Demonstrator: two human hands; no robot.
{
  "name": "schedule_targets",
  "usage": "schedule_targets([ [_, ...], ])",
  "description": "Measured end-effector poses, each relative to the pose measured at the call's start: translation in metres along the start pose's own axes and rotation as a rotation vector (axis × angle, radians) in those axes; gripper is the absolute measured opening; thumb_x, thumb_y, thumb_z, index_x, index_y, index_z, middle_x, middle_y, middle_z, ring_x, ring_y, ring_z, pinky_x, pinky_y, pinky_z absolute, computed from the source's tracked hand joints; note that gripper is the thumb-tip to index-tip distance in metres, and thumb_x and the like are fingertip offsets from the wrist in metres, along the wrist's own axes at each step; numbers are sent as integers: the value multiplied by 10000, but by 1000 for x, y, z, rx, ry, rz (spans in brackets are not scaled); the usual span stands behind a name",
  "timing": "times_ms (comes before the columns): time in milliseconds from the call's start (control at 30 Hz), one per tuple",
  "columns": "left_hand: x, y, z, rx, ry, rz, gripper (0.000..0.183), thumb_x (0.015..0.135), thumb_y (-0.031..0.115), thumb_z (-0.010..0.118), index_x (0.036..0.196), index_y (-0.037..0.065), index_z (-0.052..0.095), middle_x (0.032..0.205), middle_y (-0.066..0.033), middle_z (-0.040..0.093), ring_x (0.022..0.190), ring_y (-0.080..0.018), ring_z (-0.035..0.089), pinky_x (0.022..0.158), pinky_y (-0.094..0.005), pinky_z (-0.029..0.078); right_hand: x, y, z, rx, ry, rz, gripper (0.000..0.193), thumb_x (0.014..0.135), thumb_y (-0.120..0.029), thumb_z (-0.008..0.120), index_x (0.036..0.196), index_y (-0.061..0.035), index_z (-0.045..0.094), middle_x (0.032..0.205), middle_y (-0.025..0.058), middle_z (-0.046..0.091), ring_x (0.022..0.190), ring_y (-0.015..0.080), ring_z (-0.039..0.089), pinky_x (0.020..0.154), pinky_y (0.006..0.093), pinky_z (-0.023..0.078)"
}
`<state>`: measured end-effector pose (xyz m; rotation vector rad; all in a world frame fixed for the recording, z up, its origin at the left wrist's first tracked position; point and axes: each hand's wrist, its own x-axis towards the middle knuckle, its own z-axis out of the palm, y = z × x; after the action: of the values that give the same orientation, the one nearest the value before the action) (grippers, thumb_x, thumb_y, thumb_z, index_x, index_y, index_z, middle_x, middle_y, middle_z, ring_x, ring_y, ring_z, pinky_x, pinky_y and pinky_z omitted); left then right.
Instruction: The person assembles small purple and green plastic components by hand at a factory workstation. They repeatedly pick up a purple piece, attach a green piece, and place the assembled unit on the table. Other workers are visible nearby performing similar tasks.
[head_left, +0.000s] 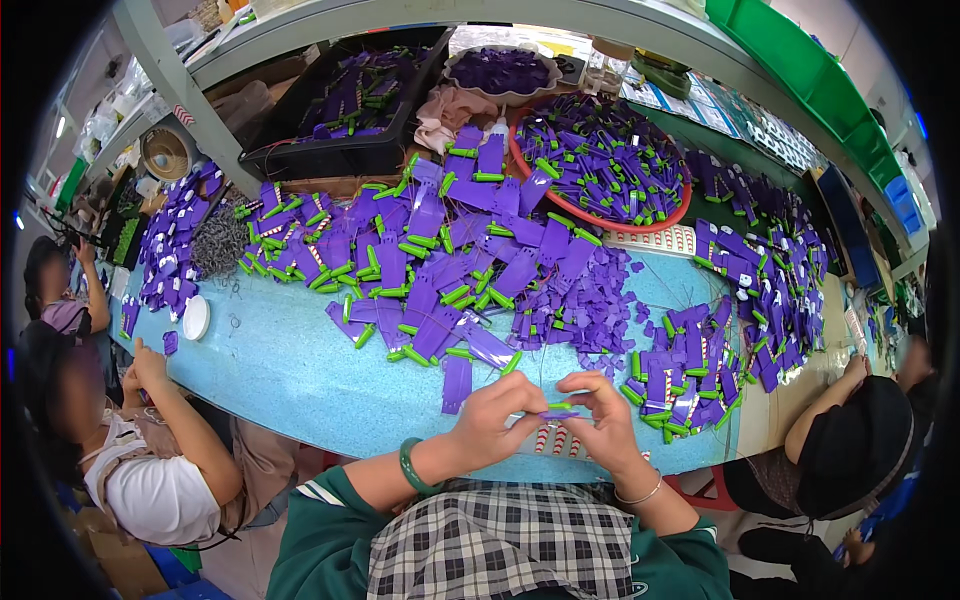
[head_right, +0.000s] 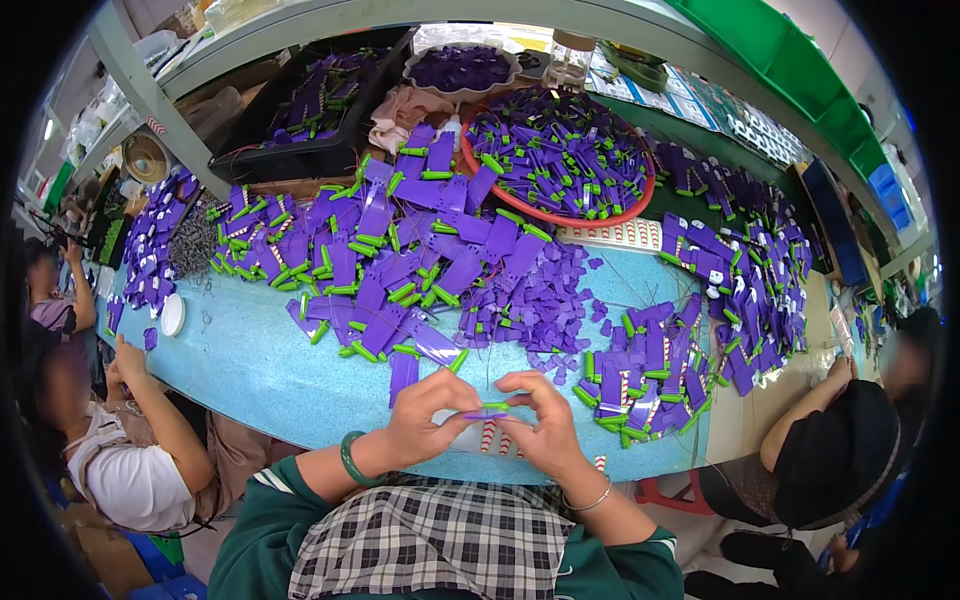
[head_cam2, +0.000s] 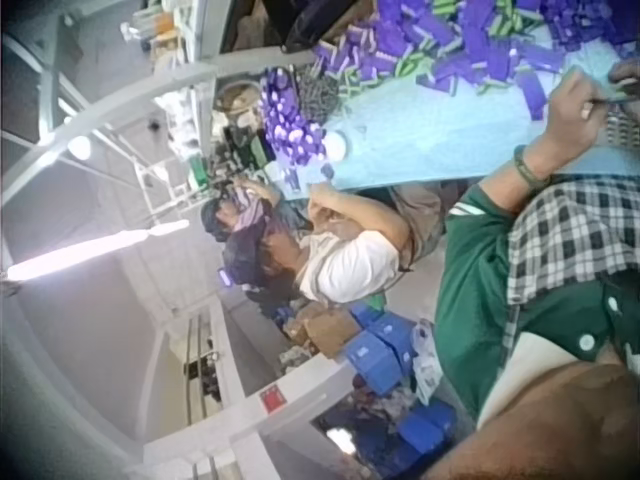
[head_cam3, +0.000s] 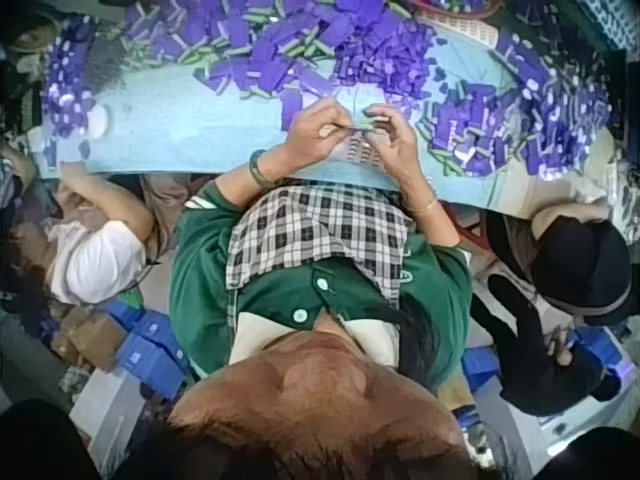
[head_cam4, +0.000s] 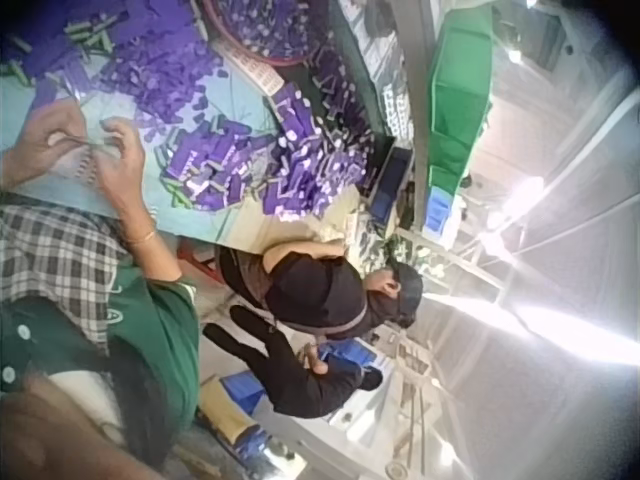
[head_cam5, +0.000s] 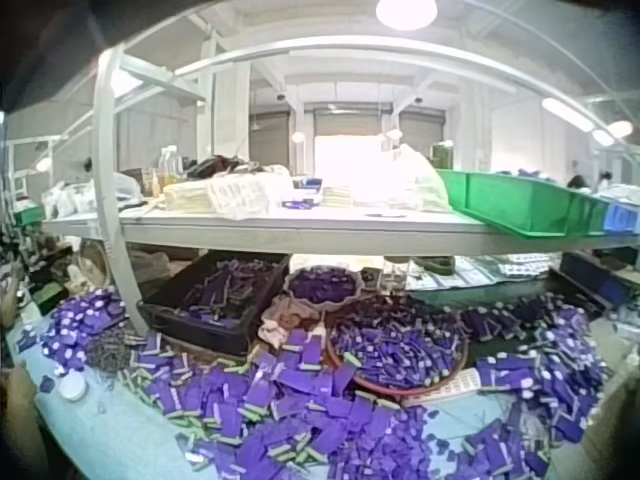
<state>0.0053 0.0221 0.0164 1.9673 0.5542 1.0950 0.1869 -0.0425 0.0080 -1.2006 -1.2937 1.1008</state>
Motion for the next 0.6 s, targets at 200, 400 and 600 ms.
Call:
schedule_targets([
  [200, 45, -32, -9, 197, -76, -115, 57, 832, 69, 616, 857, 20, 605, 830, -125, 572, 705, -303, 590, 604, -379, 470, 4, 20, -4, 351, 187, 138, 186, 907, -5, 511, 1092, 7, 525, 988, 78, 596, 918, 165, 619, 758, 325, 584],
  [400, 57, -65, -19, 611, -200, -153, 154, 805, 154, 662, 843, 20, 597, 823, -137, 578, 722, -339, 605, 622, -425, 494, -4, 20, -3, 349, 122, 204, 154, 913, -16, 504, 1064, 8, 525, 968, 88, 596, 869, 157, 619, 766, 342, 578],
  [600, 61, -58, -11, 737, -244, -358, 197, 806, 202, 666, 855, 31, 581, 855, -138, 587, 738, -336, 628, 614, -431, 518, -5, 22, 0, 286, 40, 188, 156, 899, 2, 518, 1051, 33, 539, 965, 69, 548, 866, 134, 592, 779, 310, 570],
])
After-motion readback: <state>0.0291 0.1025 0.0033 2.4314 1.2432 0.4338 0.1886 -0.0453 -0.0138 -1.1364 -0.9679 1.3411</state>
